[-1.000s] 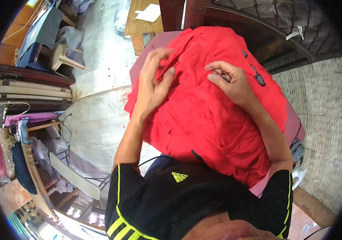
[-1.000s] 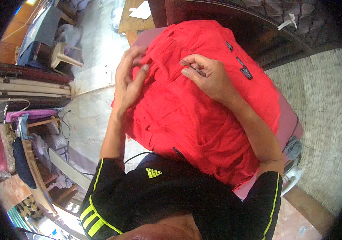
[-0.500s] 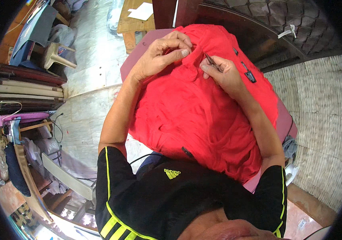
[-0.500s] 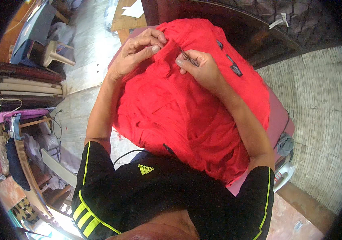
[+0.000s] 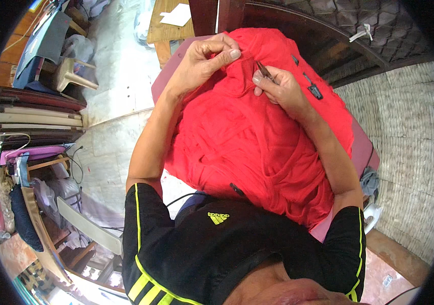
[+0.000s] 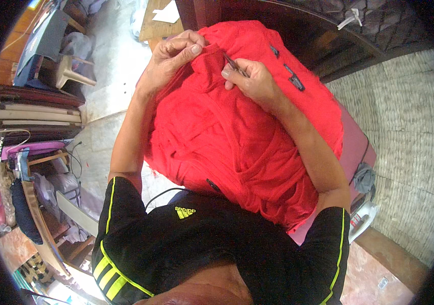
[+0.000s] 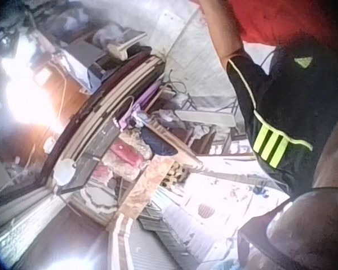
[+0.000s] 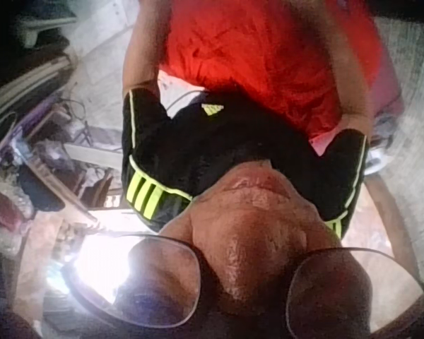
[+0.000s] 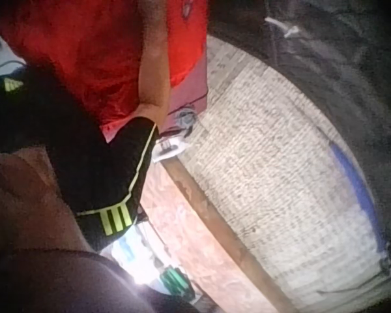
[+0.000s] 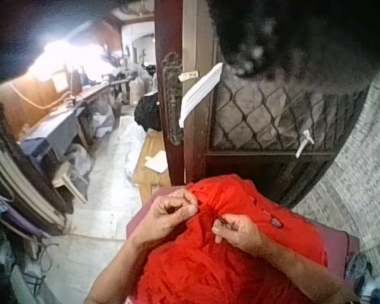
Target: The person uses a small blade to cut and remove multiple plastic tags from a red garment. They repeatedly pick tags, slice the attachment points, and pull the tags off the fabric.
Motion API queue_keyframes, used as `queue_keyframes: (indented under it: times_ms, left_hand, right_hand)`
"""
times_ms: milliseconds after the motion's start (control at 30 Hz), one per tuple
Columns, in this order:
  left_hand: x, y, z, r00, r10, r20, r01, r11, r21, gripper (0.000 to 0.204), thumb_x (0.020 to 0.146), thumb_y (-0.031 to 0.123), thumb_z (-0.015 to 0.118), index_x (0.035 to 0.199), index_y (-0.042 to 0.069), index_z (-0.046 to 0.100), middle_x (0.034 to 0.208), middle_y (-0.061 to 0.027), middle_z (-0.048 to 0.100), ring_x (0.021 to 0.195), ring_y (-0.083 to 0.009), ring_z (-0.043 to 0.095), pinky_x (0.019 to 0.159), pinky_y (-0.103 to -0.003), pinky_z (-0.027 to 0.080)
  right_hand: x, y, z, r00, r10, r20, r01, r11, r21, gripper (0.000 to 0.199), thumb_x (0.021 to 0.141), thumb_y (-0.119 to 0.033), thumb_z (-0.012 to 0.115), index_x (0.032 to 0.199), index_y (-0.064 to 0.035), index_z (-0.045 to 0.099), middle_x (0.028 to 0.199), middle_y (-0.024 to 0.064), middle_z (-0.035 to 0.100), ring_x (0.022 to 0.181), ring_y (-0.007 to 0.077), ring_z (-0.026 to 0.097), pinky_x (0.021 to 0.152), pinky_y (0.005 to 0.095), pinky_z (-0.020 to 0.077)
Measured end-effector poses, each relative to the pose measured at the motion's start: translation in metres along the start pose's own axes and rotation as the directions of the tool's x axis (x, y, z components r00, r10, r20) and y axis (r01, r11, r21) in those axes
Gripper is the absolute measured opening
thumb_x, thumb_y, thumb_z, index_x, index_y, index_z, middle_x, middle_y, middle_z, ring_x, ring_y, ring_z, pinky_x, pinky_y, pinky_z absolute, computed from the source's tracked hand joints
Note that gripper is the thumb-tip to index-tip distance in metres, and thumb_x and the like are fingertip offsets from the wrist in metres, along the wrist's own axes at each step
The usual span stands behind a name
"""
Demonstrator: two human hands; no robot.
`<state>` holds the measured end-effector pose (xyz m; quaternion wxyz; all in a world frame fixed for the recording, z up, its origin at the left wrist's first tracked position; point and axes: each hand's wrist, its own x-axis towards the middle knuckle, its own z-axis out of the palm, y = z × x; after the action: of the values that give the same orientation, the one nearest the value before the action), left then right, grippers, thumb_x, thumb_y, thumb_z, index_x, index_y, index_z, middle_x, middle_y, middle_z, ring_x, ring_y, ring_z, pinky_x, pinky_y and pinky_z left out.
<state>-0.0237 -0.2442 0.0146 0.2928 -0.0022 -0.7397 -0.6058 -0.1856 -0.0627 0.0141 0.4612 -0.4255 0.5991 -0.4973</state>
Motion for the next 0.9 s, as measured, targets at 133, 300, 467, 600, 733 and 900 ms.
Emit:
queue_keyframes:
  times_ms: [133, 300, 467, 600, 733, 900]
  left_hand:
    - [0.002, 0.007, 0.003, 0.983, -0.181, -0.038, 0.182, 0.983, 0.032, 0.029, 0.096, 0.027, 0.070, 0.084, 0.001, 0.072, 0.075, 0.0055, 0.058, 0.072, -0.0046, 0.049, 0.066, -0.024, 0.042]
    - [0.007, 0.015, 0.002, 0.957, -0.290, -0.011, 0.289, 0.956, -0.049, 0.028, 0.096, 0.026, 0.071, 0.082, 0.001, 0.074, 0.072, 0.0078, 0.056, 0.072, -0.0029, 0.047, 0.064, -0.024, 0.040]
    - [0.007, 0.020, 0.004, 0.947, -0.320, -0.033, 0.318, 0.946, -0.060, 0.027, 0.095, 0.025, 0.072, 0.084, 0.000, 0.075, 0.073, 0.0073, 0.057, 0.071, -0.0031, 0.047, 0.064, -0.024, 0.040]
    - [0.010, 0.028, 0.006, 0.935, -0.351, -0.043, 0.352, 0.936, 0.025, 0.023, 0.095, 0.022, 0.072, 0.083, 0.002, 0.075, 0.077, 0.0048, 0.063, 0.073, -0.0045, 0.054, 0.065, -0.024, 0.044]
    - [0.006, 0.032, 0.011, 0.930, -0.361, -0.075, 0.363, 0.931, 0.021, 0.019, 0.096, 0.017, 0.069, 0.099, 0.000, 0.074, 0.091, -0.0018, 0.071, 0.084, -0.0075, 0.063, 0.075, -0.023, 0.050]
    - [0.004, 0.026, 0.024, 0.940, -0.332, -0.081, 0.326, 0.942, -0.080, 0.028, 0.097, 0.014, 0.067, 0.118, -0.003, 0.067, 0.105, -0.0060, 0.071, 0.094, -0.0108, 0.065, 0.087, -0.025, 0.052]
  right_hand:
    - [0.000, 0.002, -0.001, 1.000, 0.010, 0.014, -0.011, 0.998, 0.060, 0.016, 0.100, -0.025, 0.063, 0.097, -0.0088, 0.066, 0.078, -0.0063, 0.064, 0.062, 0.0007, 0.044, 0.055, 0.0186, 0.0342]
    - [-0.001, 0.001, 0.000, 0.999, 0.039, -0.001, -0.039, 0.996, 0.081, 0.016, 0.101, -0.024, 0.062, 0.099, -0.0086, 0.066, 0.078, -0.0057, 0.064, 0.063, 0.0007, 0.045, 0.056, 0.0186, 0.0347]
    - [0.001, 0.005, 0.000, 1.000, 0.001, -0.009, -0.001, 1.000, 0.012, 0.013, 0.101, -0.020, 0.061, 0.106, -0.0077, 0.063, 0.079, -0.0030, 0.063, 0.053, -0.0007, 0.037, 0.046, 0.0180, 0.0258]
    - [0.003, 0.008, 0.010, 0.893, -0.362, -0.269, 0.375, 0.927, -0.005, 0.019, 0.096, -0.020, 0.070, 0.101, -0.0033, 0.064, 0.084, -0.0041, 0.064, 0.068, 0.0032, 0.052, 0.057, 0.0205, 0.0414]
    - [-0.018, -0.039, 0.026, 0.769, -0.621, -0.149, 0.514, 0.740, -0.433, 0.036, 0.080, -0.017, 0.085, 0.105, -0.0026, 0.064, 0.087, 0.0035, 0.065, 0.073, 0.0090, 0.060, 0.064, 0.0258, 0.0500]
    - [-0.010, -0.045, 0.032, 0.671, -0.739, -0.061, 0.536, 0.540, -0.649, 0.032, 0.079, -0.013, 0.083, 0.104, -0.0025, 0.065, 0.086, 0.0107, 0.066, 0.072, 0.0246, 0.067, 0.068, 0.0343, 0.0547]
